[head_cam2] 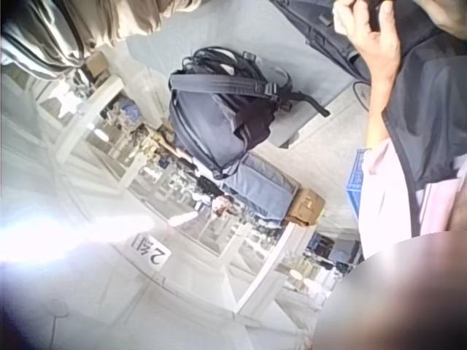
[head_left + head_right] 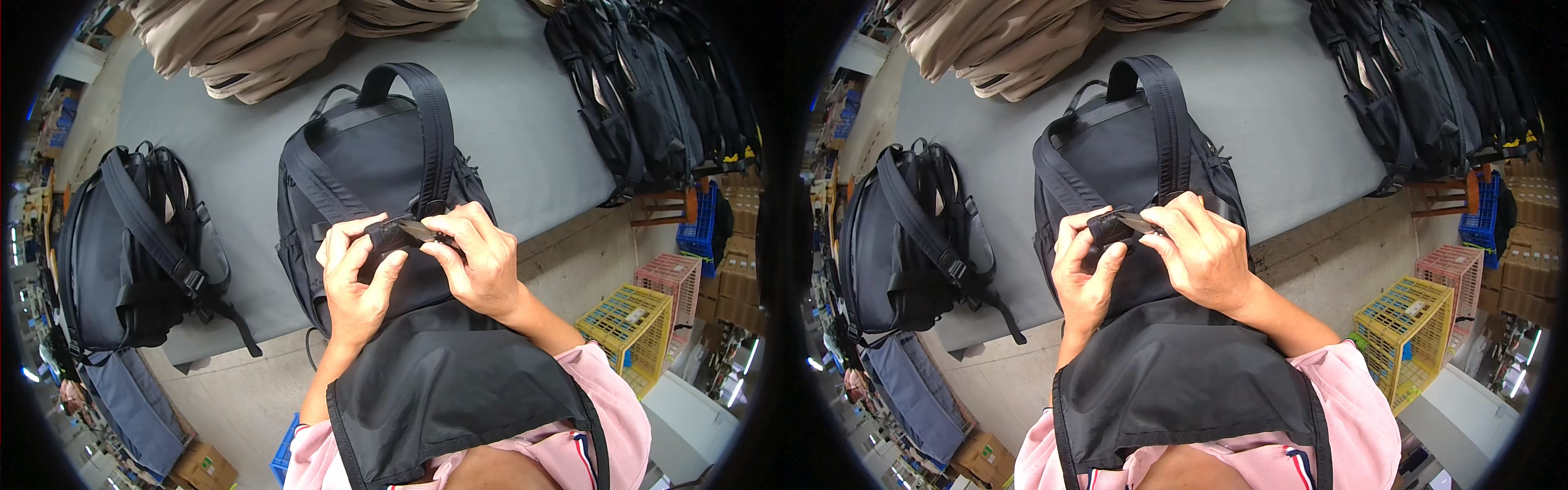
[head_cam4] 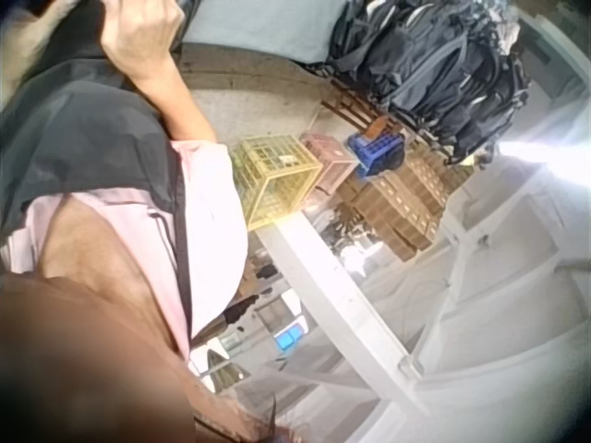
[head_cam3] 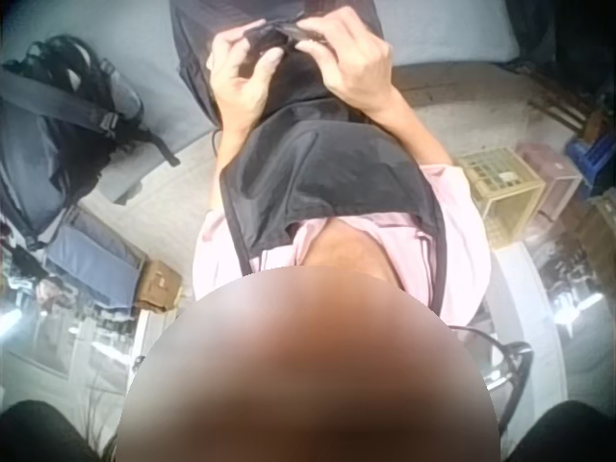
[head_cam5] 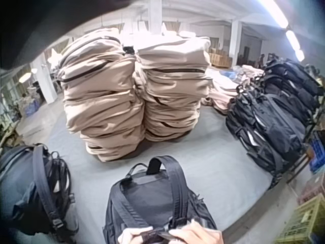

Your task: Trim excess thread from backpack components using small scissors.

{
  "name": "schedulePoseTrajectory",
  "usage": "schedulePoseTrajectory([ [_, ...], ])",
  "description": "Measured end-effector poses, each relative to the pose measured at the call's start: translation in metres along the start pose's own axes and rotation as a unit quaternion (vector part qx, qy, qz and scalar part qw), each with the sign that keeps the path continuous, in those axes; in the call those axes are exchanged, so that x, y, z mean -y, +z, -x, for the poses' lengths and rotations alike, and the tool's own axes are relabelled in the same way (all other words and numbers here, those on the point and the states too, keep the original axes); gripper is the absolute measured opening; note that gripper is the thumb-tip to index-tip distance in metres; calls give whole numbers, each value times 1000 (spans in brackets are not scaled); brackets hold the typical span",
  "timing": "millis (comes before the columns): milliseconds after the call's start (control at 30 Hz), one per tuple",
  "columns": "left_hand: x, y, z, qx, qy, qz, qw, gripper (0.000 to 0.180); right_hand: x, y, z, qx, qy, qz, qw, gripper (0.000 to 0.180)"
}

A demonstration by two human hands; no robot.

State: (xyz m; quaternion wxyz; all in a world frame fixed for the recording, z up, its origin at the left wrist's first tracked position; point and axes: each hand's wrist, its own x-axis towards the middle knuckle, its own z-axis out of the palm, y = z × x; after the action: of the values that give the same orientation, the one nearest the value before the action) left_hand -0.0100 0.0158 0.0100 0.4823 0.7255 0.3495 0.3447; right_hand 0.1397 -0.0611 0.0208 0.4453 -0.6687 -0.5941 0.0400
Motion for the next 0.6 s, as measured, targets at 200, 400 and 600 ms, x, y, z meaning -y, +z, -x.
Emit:
schedulePoseTrajectory([
  [200, -1, 0, 0, -1, 8, -41, 999, 29, -1, 0, 0, 4, 4, 15, 1000, 24],
  [400, -3, 3, 0, -15, 39, -95, 995, 32, -1, 3, 1, -6, -3, 34, 999, 24],
  [600, -1, 8, 4, -41, -6, -36, 998, 30, -3, 27, 12, -11, 141, -191, 971, 24],
])
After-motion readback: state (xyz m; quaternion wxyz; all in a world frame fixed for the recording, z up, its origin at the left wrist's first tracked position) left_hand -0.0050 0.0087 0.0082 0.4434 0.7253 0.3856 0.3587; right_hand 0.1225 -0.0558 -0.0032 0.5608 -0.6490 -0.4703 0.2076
